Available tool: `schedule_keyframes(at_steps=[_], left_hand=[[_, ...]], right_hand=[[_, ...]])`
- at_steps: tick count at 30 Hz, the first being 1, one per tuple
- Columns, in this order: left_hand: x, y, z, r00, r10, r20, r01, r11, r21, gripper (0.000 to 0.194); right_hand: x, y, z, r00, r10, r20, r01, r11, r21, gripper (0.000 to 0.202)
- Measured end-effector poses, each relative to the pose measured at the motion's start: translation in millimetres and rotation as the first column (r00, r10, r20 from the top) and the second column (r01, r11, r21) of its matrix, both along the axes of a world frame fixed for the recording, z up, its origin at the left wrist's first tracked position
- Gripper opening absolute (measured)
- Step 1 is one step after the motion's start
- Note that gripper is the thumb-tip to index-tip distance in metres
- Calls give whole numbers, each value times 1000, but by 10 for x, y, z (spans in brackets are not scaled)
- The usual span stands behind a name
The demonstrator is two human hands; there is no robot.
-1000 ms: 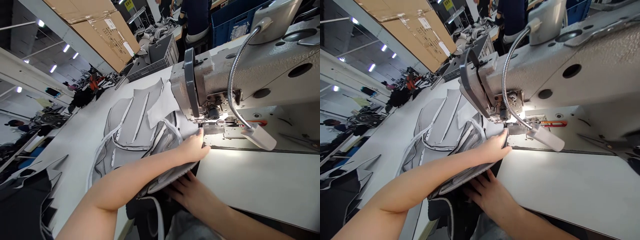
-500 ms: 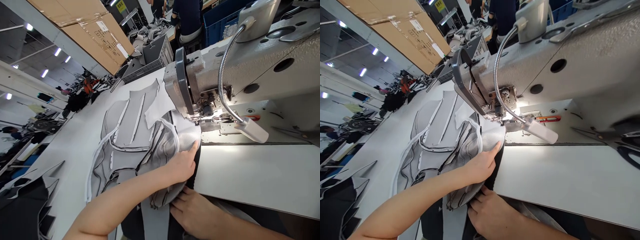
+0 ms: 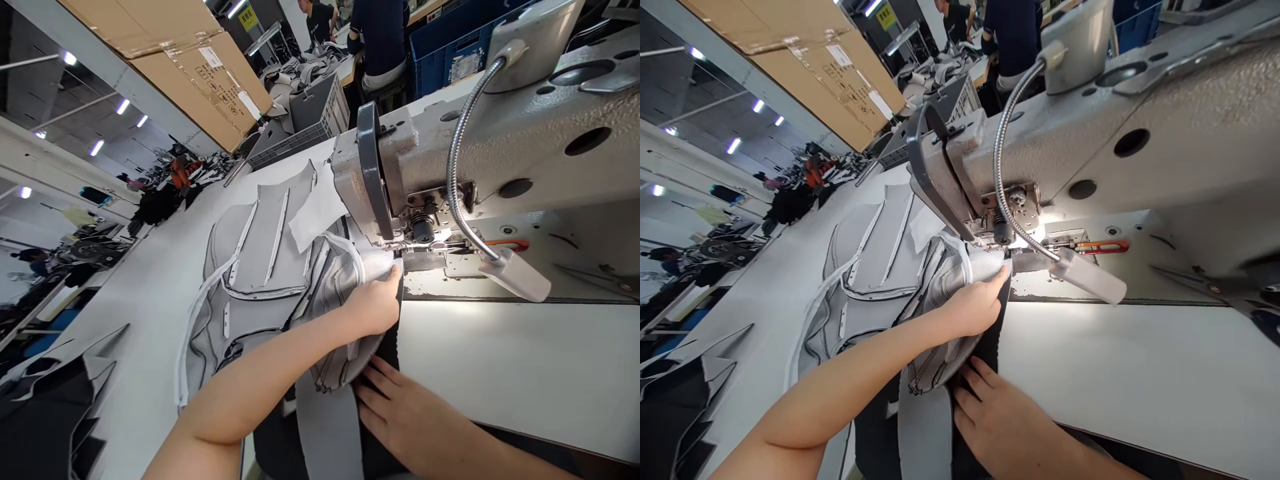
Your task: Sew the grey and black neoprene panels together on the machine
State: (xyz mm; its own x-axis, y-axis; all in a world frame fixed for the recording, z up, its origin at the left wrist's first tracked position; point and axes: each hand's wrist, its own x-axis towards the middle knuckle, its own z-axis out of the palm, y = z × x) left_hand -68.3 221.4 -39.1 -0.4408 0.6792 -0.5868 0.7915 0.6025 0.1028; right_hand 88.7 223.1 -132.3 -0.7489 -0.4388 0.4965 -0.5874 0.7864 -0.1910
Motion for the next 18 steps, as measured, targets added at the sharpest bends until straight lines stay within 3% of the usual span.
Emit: schedule_keyframes(at_steps=[4,10,18], left_hand=[[-18,77,4,999,-31,-26,32,999,17,74],[76,-50,161,995,-63,71,75,982,-174,84],[8,64,67,992,-99,-76,91,991,-93,78]], right_hand=[[-10,274,37,999,-32,35,32,999,-1,34],[-48,637,31,999,-37,33,36,999,22,32],[-160,939,-38,999,3,37,-6,998,64,35]])
